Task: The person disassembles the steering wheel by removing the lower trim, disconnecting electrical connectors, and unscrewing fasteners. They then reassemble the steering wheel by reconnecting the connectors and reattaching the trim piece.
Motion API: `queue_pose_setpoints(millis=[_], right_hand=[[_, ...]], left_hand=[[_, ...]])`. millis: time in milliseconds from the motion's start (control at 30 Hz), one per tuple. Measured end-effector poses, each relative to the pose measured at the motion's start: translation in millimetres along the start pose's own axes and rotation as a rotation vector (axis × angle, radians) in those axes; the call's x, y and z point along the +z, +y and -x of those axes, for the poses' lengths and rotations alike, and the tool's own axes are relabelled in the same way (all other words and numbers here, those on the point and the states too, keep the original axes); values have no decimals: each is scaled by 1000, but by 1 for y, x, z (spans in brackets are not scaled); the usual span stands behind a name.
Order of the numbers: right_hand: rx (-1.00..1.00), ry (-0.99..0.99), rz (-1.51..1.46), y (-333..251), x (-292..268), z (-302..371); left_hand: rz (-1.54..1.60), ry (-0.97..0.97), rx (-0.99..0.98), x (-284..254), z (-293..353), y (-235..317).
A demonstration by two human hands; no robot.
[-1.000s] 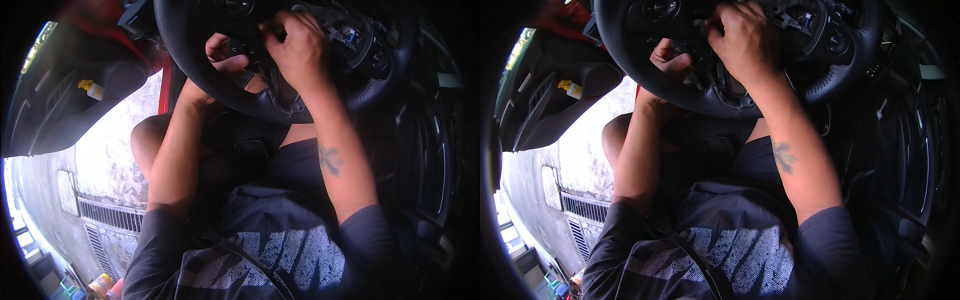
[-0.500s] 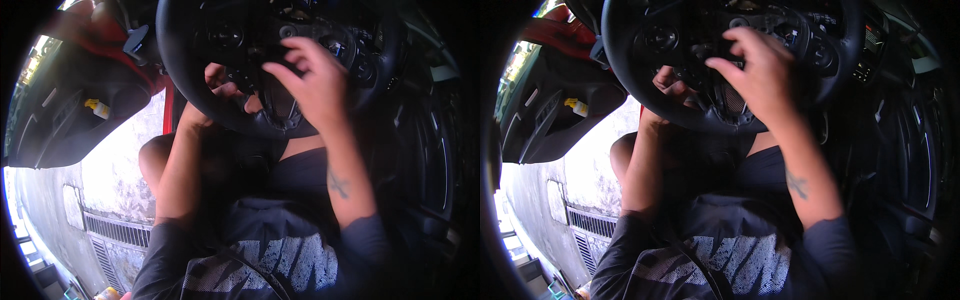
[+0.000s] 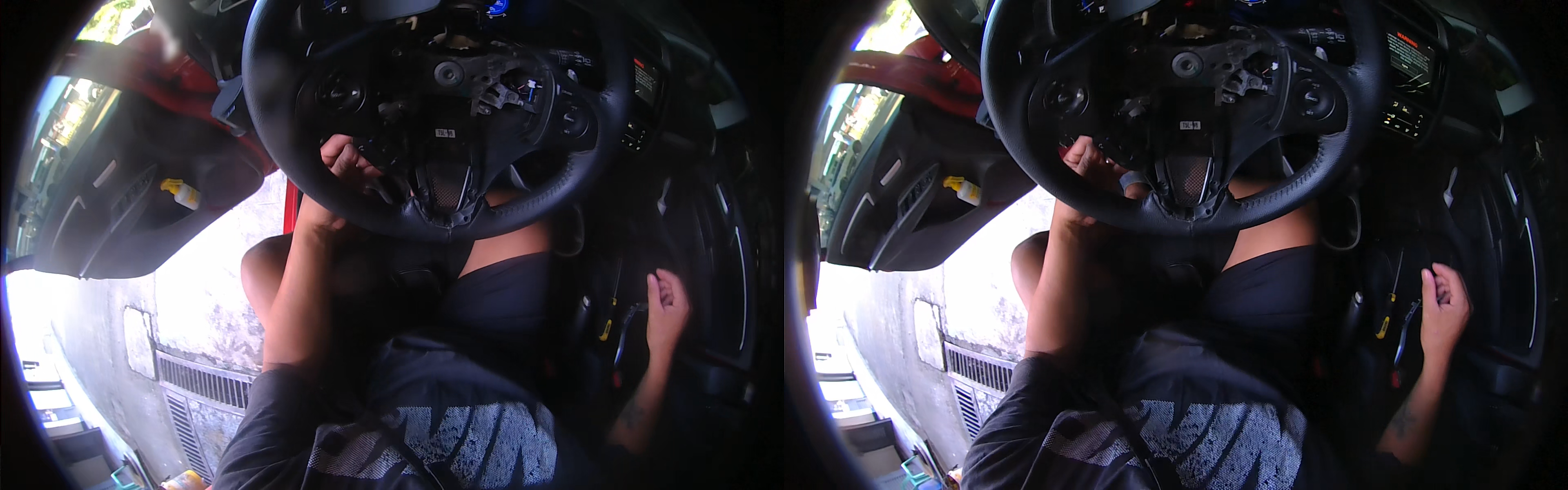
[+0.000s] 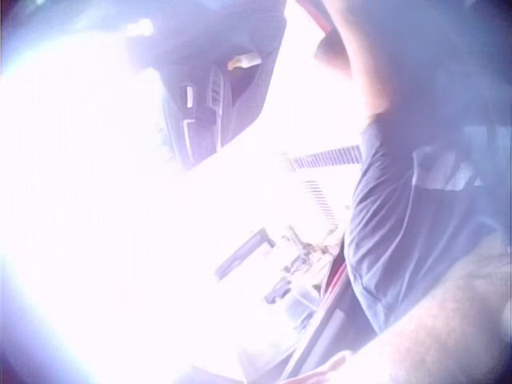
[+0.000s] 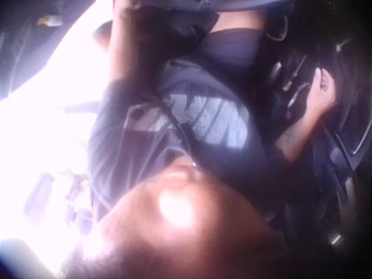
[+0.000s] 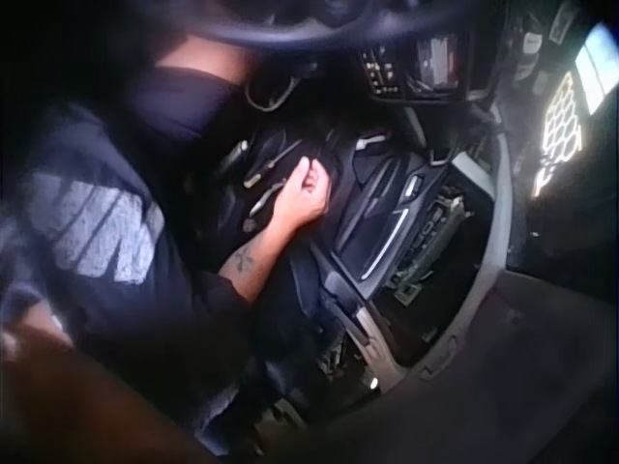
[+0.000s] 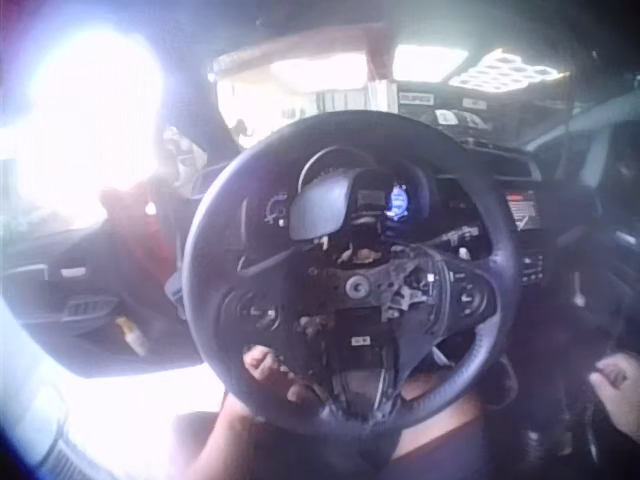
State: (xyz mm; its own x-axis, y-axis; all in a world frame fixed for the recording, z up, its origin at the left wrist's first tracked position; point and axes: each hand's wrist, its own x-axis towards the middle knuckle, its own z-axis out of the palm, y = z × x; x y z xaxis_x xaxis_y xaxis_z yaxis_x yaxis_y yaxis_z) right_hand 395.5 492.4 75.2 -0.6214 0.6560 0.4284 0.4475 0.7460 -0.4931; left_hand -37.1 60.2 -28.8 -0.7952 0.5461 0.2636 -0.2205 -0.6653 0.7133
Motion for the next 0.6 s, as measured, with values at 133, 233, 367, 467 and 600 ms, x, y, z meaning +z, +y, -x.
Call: queue_pose_setpoints(millis=[133,233,367,467,600], right_hand=[[131,-216,67,103,-12,14],[245,-395,234,216,-16,49],[567,-547,349,290,10,117],[545,-580,234,326,38,161],[492,-503,213,348,46,170]], left_hand=[[34,129,21,-5,9,5],[70,112,-44,14,11,15],[220,-115,-119,3,6,5],[206,16,-165,31,9,3],[356,-128,-279,6,2,-1]])
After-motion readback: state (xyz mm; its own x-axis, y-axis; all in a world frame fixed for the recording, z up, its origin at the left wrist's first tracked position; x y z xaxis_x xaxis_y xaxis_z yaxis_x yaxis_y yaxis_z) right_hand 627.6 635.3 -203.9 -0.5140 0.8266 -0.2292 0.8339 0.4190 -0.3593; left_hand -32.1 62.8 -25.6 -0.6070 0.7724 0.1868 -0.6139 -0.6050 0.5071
